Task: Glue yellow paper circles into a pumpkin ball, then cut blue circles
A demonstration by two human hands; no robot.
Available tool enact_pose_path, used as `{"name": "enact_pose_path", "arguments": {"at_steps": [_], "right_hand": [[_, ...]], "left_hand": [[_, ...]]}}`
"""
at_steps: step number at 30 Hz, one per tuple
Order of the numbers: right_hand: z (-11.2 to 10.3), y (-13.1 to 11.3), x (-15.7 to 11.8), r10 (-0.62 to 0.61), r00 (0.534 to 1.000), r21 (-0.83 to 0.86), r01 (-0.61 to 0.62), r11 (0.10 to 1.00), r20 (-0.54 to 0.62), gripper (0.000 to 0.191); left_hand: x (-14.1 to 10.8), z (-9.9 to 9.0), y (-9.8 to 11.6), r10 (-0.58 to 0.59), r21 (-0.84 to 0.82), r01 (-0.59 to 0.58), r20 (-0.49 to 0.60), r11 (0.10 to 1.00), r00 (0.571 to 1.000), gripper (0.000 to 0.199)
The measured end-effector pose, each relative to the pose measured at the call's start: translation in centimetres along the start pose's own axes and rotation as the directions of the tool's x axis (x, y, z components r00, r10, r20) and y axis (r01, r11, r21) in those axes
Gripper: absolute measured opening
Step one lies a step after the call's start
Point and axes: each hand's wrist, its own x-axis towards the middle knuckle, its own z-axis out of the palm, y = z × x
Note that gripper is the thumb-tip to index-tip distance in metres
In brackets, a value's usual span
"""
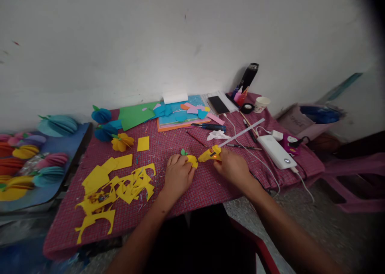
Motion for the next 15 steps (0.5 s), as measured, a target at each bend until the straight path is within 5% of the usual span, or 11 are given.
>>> {"name": "enact_pose_path", "arguments": {"at_steps": [8,15], "right_hand": [[0.1,0.2,-0.5,0.001,1.0,0.028,-0.001,1.0,0.005,0.027],[0.4,1.1,-0.2,0.123,0.992,0.061,-0.122,0.991,-0.016,0.035]], "left_hand": [[-0.1,0.0,0.0,-0.001,-0.013,0.001,-0.014,1.0,1.0,0.018],[-0.1,0.1,0.0,0.004,-0.01,-0.004,-0.017,1.0,1.0,0.017]]}}
